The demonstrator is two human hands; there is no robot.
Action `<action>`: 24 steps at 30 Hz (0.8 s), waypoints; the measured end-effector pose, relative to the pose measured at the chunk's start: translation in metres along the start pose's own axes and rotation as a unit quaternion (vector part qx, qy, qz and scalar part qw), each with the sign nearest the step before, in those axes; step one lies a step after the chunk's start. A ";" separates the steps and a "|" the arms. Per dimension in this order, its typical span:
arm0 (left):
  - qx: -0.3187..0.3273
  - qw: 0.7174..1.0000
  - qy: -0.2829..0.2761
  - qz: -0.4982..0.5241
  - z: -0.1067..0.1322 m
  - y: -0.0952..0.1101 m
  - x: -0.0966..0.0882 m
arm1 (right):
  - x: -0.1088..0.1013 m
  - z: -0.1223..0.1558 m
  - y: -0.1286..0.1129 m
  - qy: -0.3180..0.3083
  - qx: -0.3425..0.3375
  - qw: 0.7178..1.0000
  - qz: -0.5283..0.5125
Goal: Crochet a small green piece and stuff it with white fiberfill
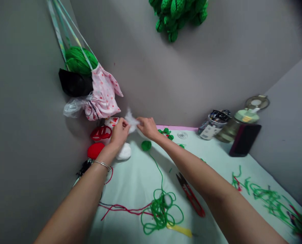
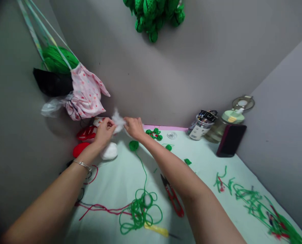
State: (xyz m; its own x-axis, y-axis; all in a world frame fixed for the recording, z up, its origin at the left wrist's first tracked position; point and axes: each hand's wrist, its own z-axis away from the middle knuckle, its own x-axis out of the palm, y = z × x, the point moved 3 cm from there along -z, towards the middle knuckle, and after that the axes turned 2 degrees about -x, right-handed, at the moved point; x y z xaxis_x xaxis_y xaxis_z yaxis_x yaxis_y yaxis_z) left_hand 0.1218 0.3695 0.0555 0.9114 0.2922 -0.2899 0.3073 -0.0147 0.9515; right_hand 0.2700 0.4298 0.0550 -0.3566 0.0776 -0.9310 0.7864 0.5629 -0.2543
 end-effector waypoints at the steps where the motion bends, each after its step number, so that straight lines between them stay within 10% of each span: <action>1: -0.004 1.000 0.003 0.028 0.003 0.003 -0.004 | 0.000 -0.002 0.001 0.004 0.002 1.000 -0.003; 12: -0.074 0.948 -0.038 0.307 0.099 0.033 -0.063 | -0.010 -0.005 0.005 0.022 0.039 0.998 -0.054; 21: -0.126 0.922 -0.079 0.358 0.166 0.019 0.006 | -0.073 0.166 -0.071 0.099 -0.198 0.938 -0.268; 24: -0.146 0.903 -0.130 0.383 0.196 0.025 0.026 | -0.075 0.208 -0.066 0.131 -0.141 0.936 -0.294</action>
State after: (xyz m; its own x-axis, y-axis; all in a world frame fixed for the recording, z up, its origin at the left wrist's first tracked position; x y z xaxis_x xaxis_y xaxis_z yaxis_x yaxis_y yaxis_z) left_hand 0.2069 0.1891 0.0514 0.8711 0.0682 0.4864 -0.4910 0.1466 0.8587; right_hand 0.3497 0.2154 0.0873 -0.8262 -0.1360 -0.5467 0.2642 0.7636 -0.5892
